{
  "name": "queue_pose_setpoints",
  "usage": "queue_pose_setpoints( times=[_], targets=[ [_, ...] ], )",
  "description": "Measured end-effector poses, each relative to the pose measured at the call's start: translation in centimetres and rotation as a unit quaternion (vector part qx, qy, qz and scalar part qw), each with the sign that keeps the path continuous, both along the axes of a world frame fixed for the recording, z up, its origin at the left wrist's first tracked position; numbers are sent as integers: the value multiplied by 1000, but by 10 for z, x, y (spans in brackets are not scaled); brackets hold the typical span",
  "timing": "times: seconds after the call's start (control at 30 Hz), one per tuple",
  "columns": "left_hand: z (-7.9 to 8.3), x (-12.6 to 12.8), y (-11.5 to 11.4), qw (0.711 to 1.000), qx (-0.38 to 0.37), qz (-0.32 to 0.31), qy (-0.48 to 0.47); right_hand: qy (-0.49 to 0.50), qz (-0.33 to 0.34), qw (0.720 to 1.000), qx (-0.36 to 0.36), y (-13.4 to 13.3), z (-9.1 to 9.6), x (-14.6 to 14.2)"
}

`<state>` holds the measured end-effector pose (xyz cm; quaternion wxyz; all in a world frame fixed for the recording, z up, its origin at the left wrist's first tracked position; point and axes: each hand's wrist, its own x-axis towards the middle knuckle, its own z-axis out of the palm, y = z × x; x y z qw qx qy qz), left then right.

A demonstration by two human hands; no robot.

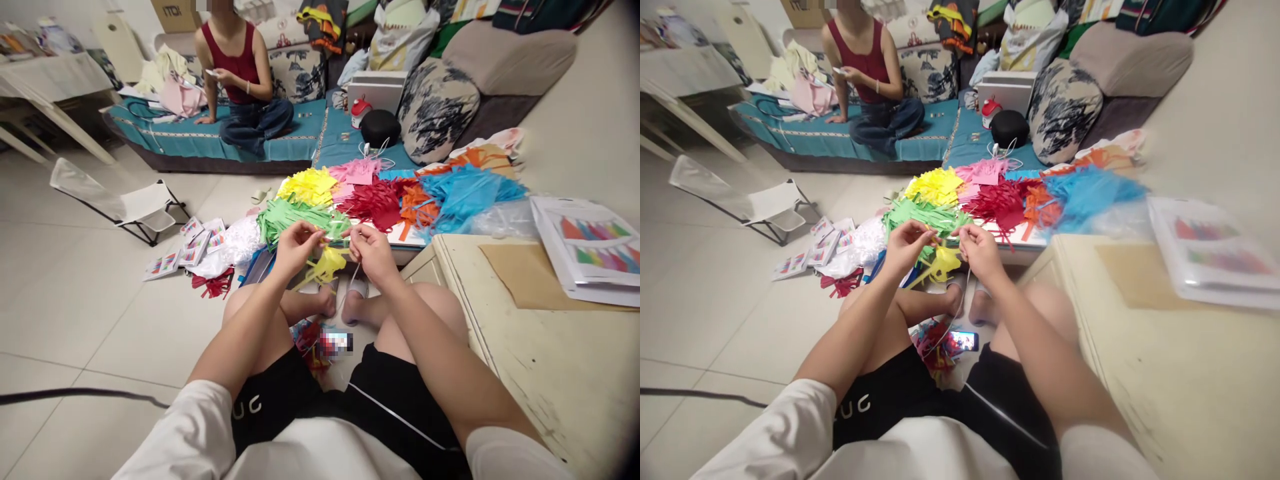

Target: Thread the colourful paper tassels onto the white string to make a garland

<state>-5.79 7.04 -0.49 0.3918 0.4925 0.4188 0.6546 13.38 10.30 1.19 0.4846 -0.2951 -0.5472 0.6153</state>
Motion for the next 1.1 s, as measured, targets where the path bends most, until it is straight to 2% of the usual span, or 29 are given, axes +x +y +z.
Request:
queue_pose_setpoints(
  times=[0.13, 0.43, 0.57, 0.7, 0.83, 0.93, 1.0, 1.1],
  targets=[
    [-10, 5, -8, 999, -23, -47, -6, -78, -1, 996, 50, -5, -8, -5],
    [-20, 11, -9, 997, -39, -50, -35, -129, -11, 987, 93, -4, -15, -10],
    [-24, 15, -12, 998, -43, -36, 16, -183, -49, 976, 112, -9, -17, -12],
    [-26, 16, -15, 995, -8, -9, 98, -228, -83, 962, 127, -12, -19, -14],
    [-26, 17, -16, 994, 25, -5, 107, -172, -58, 981, 64, -7, -20, -13],
    [-26, 17, -14, 998, 7, -62, 27, -70, -2, 997, -41, -4, -17, -11],
    [-26, 16, -12, 994, -19, -109, -24, -15, 37, 993, -112, -3, -14, -10],
    [-28, 15, -10, 987, -49, -143, -63, 11, 56, 986, -156, -3, -11, -9]
  ],
)
